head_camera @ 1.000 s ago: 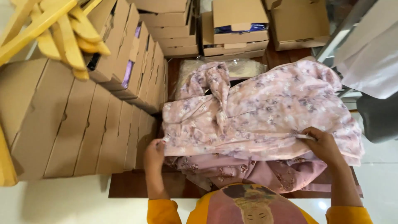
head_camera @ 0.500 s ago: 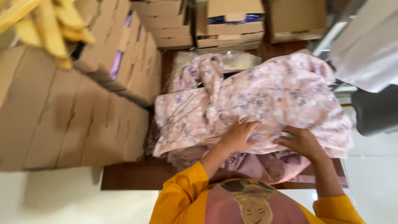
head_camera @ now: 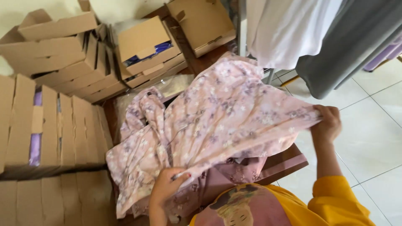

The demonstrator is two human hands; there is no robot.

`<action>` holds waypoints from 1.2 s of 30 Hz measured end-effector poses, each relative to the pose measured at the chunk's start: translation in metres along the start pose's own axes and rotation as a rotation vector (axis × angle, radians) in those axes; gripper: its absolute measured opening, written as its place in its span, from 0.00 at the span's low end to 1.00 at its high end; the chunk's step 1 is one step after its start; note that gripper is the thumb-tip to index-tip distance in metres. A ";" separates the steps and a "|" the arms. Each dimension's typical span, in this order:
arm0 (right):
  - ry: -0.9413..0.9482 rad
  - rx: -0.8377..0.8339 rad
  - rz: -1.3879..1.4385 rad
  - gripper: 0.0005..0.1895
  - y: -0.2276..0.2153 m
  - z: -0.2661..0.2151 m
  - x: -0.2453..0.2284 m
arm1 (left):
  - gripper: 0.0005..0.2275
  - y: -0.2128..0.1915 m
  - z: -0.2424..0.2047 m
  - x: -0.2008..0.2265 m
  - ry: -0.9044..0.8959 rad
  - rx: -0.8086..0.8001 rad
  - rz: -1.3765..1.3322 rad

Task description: Folding a pink floral patterned garment on a workspace surrounded by boxes and hangers.

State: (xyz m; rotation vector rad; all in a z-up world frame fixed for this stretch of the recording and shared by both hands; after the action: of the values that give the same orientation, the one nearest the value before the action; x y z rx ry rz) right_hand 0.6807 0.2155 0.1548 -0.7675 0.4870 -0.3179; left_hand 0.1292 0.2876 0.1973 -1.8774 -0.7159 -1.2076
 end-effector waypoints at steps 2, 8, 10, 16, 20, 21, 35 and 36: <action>0.059 -0.001 -0.004 0.10 0.011 0.011 0.040 | 0.10 0.006 0.001 -0.013 -0.239 -0.041 -0.021; 0.403 -0.004 0.660 0.06 0.027 0.124 0.040 | 0.09 -0.008 0.062 0.045 -0.012 0.185 0.128; 0.178 -0.029 0.794 0.08 0.046 0.172 -0.003 | 0.06 -0.047 0.085 0.054 0.180 0.629 0.047; 0.070 0.120 1.408 0.07 -0.018 0.230 -0.074 | 0.08 -0.079 0.036 0.118 0.794 0.949 0.147; -0.012 0.141 1.072 0.06 -0.034 0.173 -0.020 | 0.07 -0.078 -0.006 0.068 0.520 0.661 -0.118; 0.018 0.113 0.918 0.07 -0.025 0.150 0.010 | 0.06 -0.068 -0.011 0.062 0.366 0.512 -0.040; 0.080 0.074 0.404 0.20 0.047 0.161 0.048 | 0.09 -0.023 0.050 -0.013 -0.342 -0.150 -0.197; 0.057 0.035 0.417 0.19 0.054 0.176 0.012 | 0.10 -0.046 0.062 -0.002 -0.277 0.169 -0.204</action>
State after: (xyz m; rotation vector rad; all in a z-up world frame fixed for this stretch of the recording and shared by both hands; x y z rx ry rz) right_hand 0.7889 0.3499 0.2206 -0.6064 0.6786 0.0404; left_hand 0.1227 0.3645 0.1938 -1.8824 -1.1471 -0.9822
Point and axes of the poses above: each hand's wrist, its own z-axis towards the middle knuckle, its own y-axis out of the palm, x = y × z, the point moved 6 cm from there along z, towards the middle knuckle, and after that the axes turned 13 degrees about -z, right-handed, at the moved point
